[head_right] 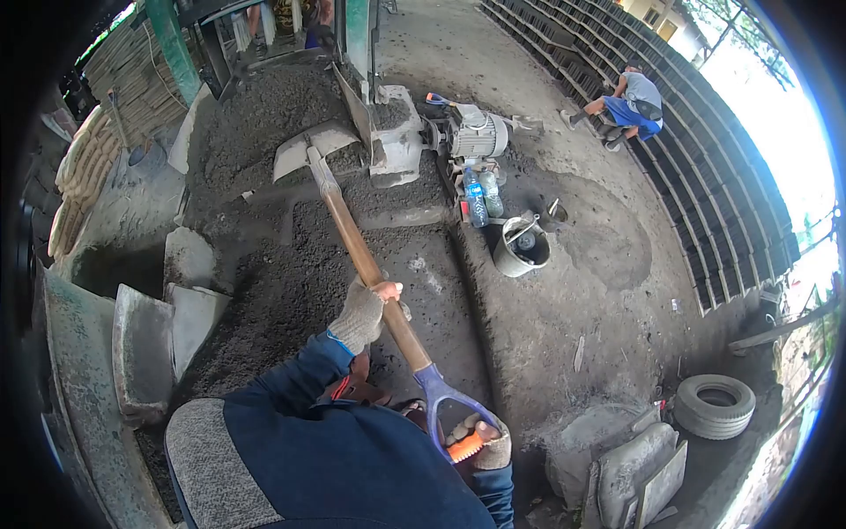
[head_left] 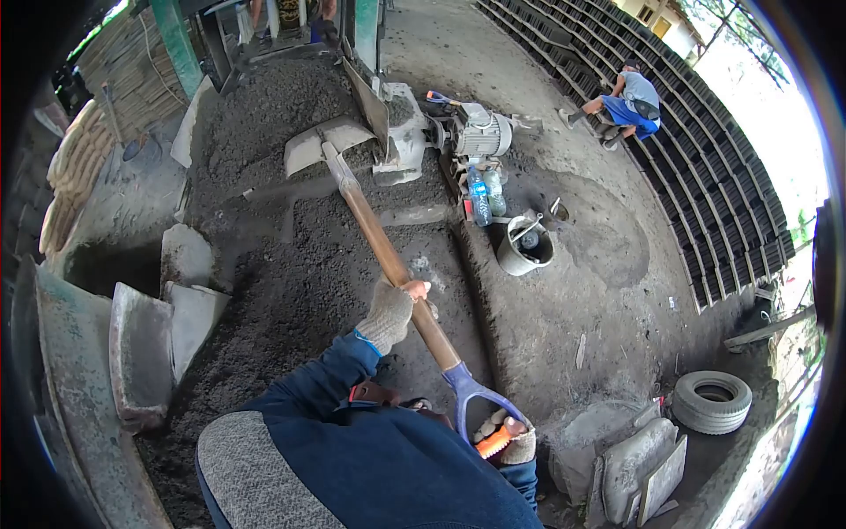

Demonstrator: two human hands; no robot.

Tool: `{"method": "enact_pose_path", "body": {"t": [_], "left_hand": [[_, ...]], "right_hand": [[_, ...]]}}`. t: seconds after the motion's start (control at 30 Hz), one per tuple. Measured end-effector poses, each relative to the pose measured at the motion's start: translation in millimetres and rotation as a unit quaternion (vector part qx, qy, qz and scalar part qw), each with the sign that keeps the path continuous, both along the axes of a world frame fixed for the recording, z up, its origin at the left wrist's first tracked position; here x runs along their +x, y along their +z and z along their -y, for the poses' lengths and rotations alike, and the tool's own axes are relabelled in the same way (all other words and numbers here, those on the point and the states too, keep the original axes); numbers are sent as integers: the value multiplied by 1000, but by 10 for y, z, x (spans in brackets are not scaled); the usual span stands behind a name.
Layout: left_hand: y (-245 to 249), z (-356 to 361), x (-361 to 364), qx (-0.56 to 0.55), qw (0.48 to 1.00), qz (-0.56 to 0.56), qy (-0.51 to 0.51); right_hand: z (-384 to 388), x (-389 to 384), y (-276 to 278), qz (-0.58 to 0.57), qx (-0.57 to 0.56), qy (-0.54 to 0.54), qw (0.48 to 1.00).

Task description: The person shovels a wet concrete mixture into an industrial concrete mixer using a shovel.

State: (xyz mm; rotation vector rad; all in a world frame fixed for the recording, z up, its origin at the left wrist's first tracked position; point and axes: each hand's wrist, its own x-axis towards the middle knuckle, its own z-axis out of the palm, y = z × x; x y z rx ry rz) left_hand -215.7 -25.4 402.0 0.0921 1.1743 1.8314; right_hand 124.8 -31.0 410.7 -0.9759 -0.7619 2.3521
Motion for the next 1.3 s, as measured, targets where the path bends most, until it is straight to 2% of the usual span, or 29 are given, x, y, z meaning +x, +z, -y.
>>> {"method": "enact_pose_path", "body": {"t": [0.07, 0.2, 0.33, 0.43, 0.5, 0.57, 0.6, 0.67, 0.7, 0.73, 0.77, 0.8, 0.83, 0.87, 0.9, 0.93, 0.97, 1.0, 1.07, 1.1, 1.13, 1.17, 1.23, 1.27, 1.3], "left_hand": [[8, -44, -210, 6, 1000, 8, -6], [-330, -219, -765, -33, 993, -110, 38], [-149, -304, -1323, 4, 999, -27, 33], [-20, -441, -1916, -21, 999, 7, 29], [-221, -612, -2535, -36, 999, -13, 19], [54, -714, -2825, -19, 997, -37, 62], [121, -780, -2968, -18, 995, -50, 80], [81, -800, -2850, -1, 995, -47, 91], [36, -784, -2717, 17, 996, -33, 86], [129, -847, -2689, 47, 995, -30, 83], [184, -830, -2404, 43, 996, 12, 75], [318, -721, -2022, 93, 991, 79, 50], [446, -600, -1634, 100, 989, 106, 35], [325, -529, -1426, 169, 977, 123, -46], [140, -531, -1272, 205, 964, 160, -56], [121, -508, -1093, 209, 956, 202, -38], [-61, -511, -961, 212, 959, 188, -32], [-129, -461, -788, 200, 957, 198, -73], [-234, -412, -362, 189, 951, 227, -88], [-345, -421, -251, 173, 951, 237, -94], [-320, -427, -234, 179, 951, 236, -93], [-256, -425, -265, 185, 950, 235, -93], [-225, -462, -444, 190, 952, 222, -90], [-243, -499, -610, 188, 955, 210, -88], [-249, -549, -806, 188, 958, 197, -88]], "right_hand": [[39, -210, -31, 21, -24, -22, 999], [17, -768, 65, -10, -66, -35, 997], [-61, -1378, 142, 8, -56, -13, 998], [-213, -2008, 108, -6, -37, 0, 999], [-379, -2539, -76, -54, -24, -14, 998], [-559, -3060, -3, -90, 11, -12, 996], [-707, -3098, -131, -69, 145, 45, 986], [-1000, -3170, -390, -16, 414, 98, 905], [-998, -3121, -286, -107, 75, 88, 987], [-1013, -2883, -189, -89, 115, 86, 986], [-1017, -2473, -108, -70, 156, 82, 982], [-981, -2022, 32, -56, 212, 87, 972], [-935, -1597, 64, -30, 162, 64, 984], [-895, -1132, -71, -14, 129, 32, 991], [-863, -579, -376, -9, 81, 4, 997], [-861, -9, -736, 42, 78, -42, 995], [-718, 400, -715, 38, 65, -89, 993], [-640, 907, -854, 31, 36, -85, 995], [-523, 1695, -1142, -8, -7, -102, 995], [-444, 1892, -1205, -39, -23, -122, 992], [-343, 1969, -1182, 52, -84, -218, 971], [-266, 1708, -880, 105, -44, -166, 980], [-209, 1261, -558, 64, -60, -136, 987], [-220, 1124, -582, 53, -60, -115, 990], [-191, 776, -352, 46, -90, -145, 984]]}}
